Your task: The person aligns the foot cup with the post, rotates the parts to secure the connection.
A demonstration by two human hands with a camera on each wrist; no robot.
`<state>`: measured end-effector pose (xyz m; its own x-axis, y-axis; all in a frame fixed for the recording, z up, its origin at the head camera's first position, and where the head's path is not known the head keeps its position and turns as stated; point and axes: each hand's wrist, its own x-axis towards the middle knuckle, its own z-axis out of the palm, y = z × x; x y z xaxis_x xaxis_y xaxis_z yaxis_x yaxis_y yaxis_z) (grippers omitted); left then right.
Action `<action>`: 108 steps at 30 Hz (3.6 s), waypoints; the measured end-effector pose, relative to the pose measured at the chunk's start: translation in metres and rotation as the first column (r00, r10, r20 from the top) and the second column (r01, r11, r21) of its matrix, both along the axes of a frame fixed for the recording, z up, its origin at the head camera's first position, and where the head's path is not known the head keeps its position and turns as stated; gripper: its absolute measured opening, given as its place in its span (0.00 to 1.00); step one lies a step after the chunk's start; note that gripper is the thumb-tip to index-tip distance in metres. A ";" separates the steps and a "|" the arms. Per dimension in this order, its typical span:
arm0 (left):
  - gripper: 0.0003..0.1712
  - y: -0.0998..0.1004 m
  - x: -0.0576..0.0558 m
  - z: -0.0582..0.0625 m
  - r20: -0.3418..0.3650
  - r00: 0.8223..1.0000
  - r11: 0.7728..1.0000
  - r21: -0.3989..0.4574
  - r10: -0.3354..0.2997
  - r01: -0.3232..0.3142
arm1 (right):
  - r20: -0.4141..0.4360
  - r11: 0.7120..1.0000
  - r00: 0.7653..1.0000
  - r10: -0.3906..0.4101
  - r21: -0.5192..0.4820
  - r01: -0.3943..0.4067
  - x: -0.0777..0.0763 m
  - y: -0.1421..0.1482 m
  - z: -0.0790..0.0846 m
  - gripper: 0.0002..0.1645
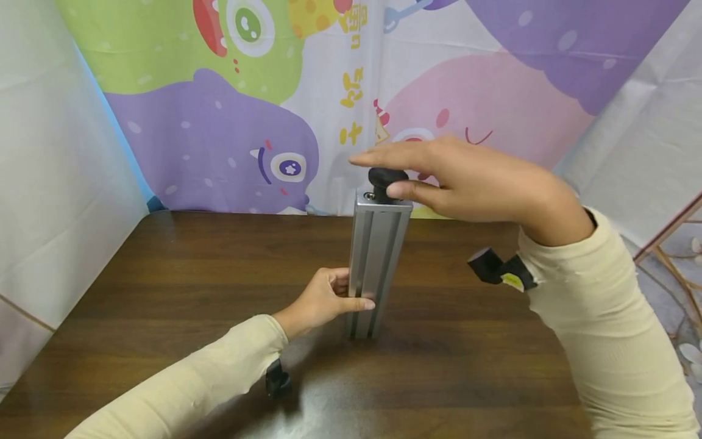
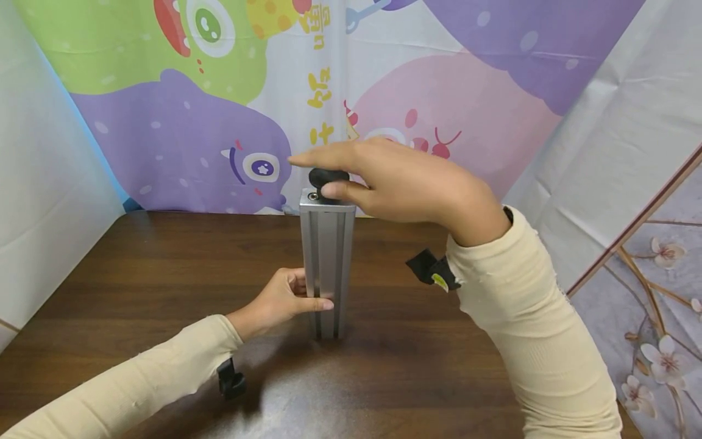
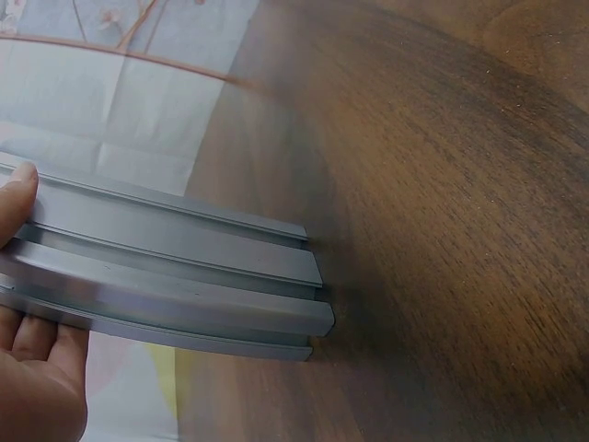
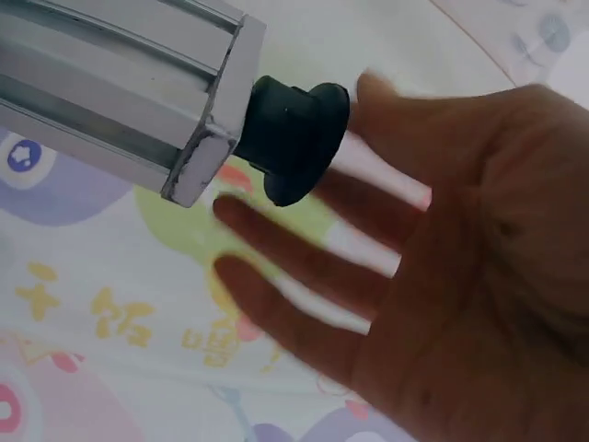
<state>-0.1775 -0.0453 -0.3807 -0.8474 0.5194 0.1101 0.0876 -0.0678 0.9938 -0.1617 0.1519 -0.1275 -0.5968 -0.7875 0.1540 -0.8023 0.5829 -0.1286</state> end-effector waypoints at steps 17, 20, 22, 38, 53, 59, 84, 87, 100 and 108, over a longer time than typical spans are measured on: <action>0.22 0.000 -0.001 0.000 -0.008 1.000 0.999 -0.030 0.013 -0.014 | -0.338 0.854 0.784 -0.520 -0.222 0.471 0.000 -0.037 -0.022 0.39; 0.23 -0.001 -0.001 0.000 -0.007 1.000 1.000 -0.028 0.013 -0.014 | -0.331 0.858 0.792 -0.513 -0.219 0.464 0.000 -0.036 -0.021 0.40; 0.23 -0.001 -0.001 0.000 -0.006 1.000 1.000 -0.026 0.013 -0.013 | -0.315 0.862 0.803 -0.506 -0.203 0.464 0.001 -0.035 -0.020 0.40; 0.25 -0.001 0.000 0.001 -0.009 1.000 1.000 -0.026 0.007 -0.007 | -0.108 0.998 0.993 0.057 0.025 -0.054 -0.001 -0.005 -0.005 0.21; 0.24 -0.001 0.000 0.000 -0.017 1.000 1.000 -0.025 0.009 -0.010 | -0.149 1.000 0.989 0.004 0.024 0.000 0.002 -0.010 -0.008 0.22; 0.24 0.000 -0.001 0.000 -0.015 1.000 0.999 -0.033 0.019 -0.019 | -0.125 0.999 0.991 0.040 0.001 -0.040 -0.003 -0.007 -0.008 0.22; 0.58 0.037 -0.005 -0.018 -0.405 0.905 0.788 -0.510 0.134 -0.345 | -0.129 0.931 0.922 -0.365 -0.067 0.359 -0.032 0.066 -0.025 0.19; 0.53 0.039 -0.006 -0.021 -0.434 0.892 0.771 -0.523 0.127 -0.364 | -0.093 0.915 0.911 -0.403 -0.081 0.396 -0.035 0.078 -0.030 0.19; 0.43 -0.008 -0.021 -0.024 -0.453 0.891 0.755 -0.572 0.036 -0.321 | 0.318 0.888 0.853 -0.415 -0.064 0.456 -0.042 0.128 -0.087 0.25; 0.41 -0.058 -0.022 -0.023 -0.507 0.853 0.688 -0.663 -0.121 -0.296 | 0.420 0.900 0.819 -0.391 -0.013 0.436 -0.026 0.132 -0.157 0.24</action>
